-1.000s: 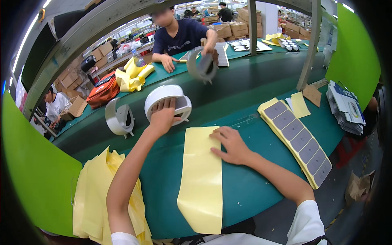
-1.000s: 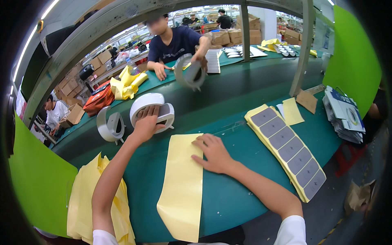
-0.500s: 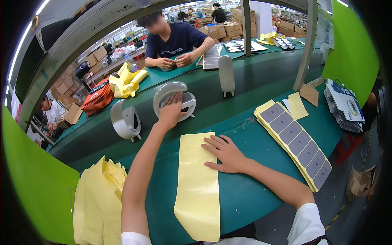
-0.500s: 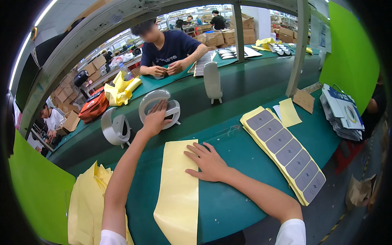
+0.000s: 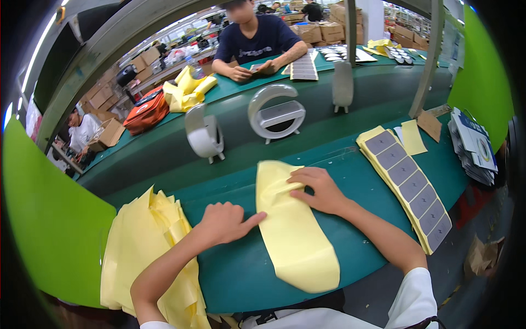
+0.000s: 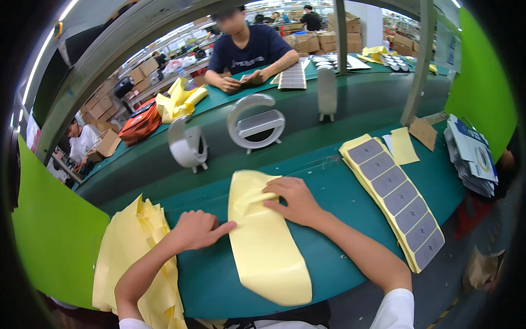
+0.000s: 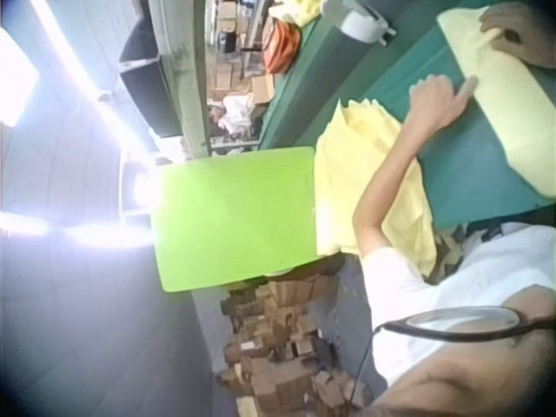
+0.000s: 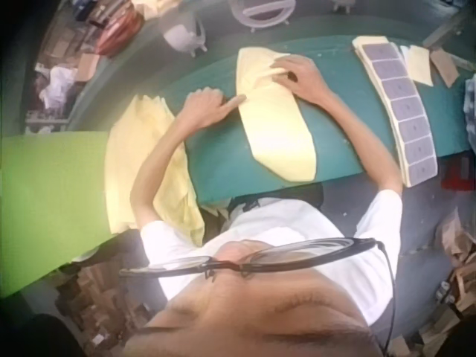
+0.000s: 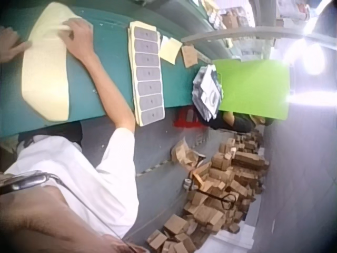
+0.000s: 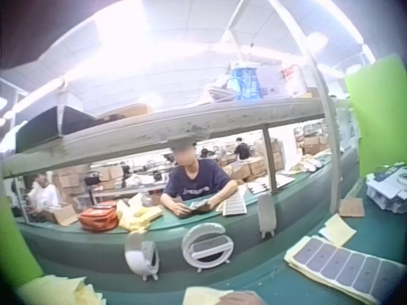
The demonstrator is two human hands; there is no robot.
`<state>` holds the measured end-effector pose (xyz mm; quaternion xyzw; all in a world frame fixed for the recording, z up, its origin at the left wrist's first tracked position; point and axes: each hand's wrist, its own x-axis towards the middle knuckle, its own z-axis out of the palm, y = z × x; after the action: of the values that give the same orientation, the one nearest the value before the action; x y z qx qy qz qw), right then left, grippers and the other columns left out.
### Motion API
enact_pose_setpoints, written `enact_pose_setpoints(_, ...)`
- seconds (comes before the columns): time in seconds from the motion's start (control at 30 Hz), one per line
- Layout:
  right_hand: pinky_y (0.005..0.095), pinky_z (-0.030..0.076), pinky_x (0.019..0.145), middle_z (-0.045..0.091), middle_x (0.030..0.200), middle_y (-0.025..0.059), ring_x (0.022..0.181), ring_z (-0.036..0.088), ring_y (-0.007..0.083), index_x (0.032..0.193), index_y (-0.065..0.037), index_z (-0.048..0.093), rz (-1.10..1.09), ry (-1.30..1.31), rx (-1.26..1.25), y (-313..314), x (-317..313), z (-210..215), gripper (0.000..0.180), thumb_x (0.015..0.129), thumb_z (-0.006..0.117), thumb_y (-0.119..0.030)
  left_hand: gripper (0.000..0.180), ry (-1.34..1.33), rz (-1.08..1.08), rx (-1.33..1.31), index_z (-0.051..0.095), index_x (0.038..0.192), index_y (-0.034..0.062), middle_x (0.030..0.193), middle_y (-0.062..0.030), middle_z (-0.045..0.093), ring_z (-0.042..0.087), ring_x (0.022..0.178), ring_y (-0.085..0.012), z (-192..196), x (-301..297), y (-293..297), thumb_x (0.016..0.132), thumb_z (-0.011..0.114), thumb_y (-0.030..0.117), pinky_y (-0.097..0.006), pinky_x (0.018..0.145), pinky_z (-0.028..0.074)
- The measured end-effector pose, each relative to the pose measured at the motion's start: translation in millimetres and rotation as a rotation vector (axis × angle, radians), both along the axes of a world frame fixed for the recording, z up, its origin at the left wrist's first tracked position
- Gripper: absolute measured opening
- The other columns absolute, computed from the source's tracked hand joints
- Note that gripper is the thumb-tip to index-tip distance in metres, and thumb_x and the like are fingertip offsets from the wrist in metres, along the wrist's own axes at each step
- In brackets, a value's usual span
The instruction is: The person assembles small lighting components by hand, attaching labels and inserting parts into a white plastic lighting fixture.
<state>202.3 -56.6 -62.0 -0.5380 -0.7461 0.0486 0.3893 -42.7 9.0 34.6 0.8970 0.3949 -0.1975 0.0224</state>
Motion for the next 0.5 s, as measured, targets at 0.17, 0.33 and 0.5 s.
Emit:
enact_pose_setpoints(0.17,0.0377,0.042,0.092,0.066,0.106,0.0092,0.106,0.059,0.0265,0.1,-0.007,0.068,-0.086,0.177,0.097,-3,-8,6,0.025,0.08,0.073,-0.02,0.064,-0.897,0.375,-1.3,0.031,0.142,-0.0005,0.114,-0.0186,0.064,0.065,0.101,-0.0225,-28,-29,-27,0.099,0.049,0.042,-0.034,0.09,0.052)
enact_pose_setpoints(0.33,0.0381,0.042,0.089,0.065,0.102,0.0074,0.1,0.058,0.0261,0.099,-0.007,0.068,-0.151,0.172,0.172,-8,-21,13,0.023,0.078,0.074,-0.017,0.068,-1.068,0.253,-1.293,0.01,0.15,0.0062,0.123,-0.0194,0.059,0.065,0.103,-0.0241,-23,-49,-56,0.1,0.051,0.027,-0.035,0.094,0.05)
enact_pose_setpoints(0.5,0.0372,0.04,0.086,0.062,0.095,0.0049,0.094,0.057,0.0241,0.091,-0.007,0.067,-0.201,0.132,0.311,-15,-33,16,0.02,0.075,0.076,-0.015,0.067,-1.193,0.489,-1.442,0.01,0.151,0.0116,0.122,-0.0176,0.059,0.065,0.103,-0.0265,3,-81,-51,0.1,0.049,0.03,-0.037,0.093,0.05)
